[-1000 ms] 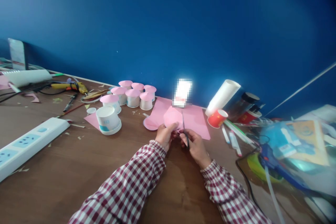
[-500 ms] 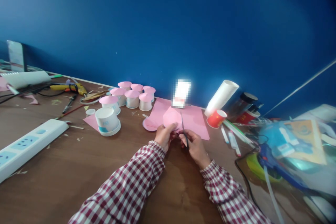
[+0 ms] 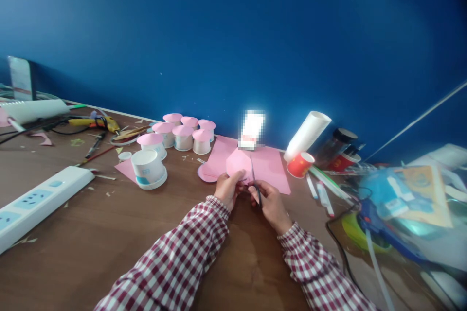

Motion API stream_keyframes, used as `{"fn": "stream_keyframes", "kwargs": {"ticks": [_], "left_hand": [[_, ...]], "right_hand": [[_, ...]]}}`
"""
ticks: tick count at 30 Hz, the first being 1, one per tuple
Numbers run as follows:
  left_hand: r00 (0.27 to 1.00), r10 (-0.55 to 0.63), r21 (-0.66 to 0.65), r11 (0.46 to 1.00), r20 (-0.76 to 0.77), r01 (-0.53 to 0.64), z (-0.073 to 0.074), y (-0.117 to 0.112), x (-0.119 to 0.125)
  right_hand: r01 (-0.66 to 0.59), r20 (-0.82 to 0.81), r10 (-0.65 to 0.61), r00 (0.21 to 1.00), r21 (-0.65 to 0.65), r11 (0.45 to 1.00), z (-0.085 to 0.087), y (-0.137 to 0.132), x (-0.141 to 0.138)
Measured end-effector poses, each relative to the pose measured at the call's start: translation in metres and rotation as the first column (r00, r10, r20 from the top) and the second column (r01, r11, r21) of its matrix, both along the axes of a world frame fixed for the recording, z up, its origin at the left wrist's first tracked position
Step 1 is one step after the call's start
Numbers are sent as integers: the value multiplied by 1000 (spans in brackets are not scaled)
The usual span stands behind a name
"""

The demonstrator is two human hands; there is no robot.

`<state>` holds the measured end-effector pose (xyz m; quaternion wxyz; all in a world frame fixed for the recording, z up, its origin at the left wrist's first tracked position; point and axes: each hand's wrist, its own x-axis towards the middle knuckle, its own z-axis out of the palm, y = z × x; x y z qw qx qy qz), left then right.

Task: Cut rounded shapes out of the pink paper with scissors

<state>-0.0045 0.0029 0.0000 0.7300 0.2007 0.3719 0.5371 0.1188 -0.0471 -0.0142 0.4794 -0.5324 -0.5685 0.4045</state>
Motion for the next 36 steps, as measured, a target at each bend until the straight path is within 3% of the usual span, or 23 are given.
{"fn": "stream_keyframes", "kwargs": {"ticks": [14,36], "left_hand": [[998,-22,78,997,-67,27,-1,-3,-1],[999,-31,32,999,-36,32,0,-1,-2]], "right_hand": [[-7,-18,7,1000,-20,1000,0,0,0],[0,-1,0,1000,-13,1000,1,0,1]]}}
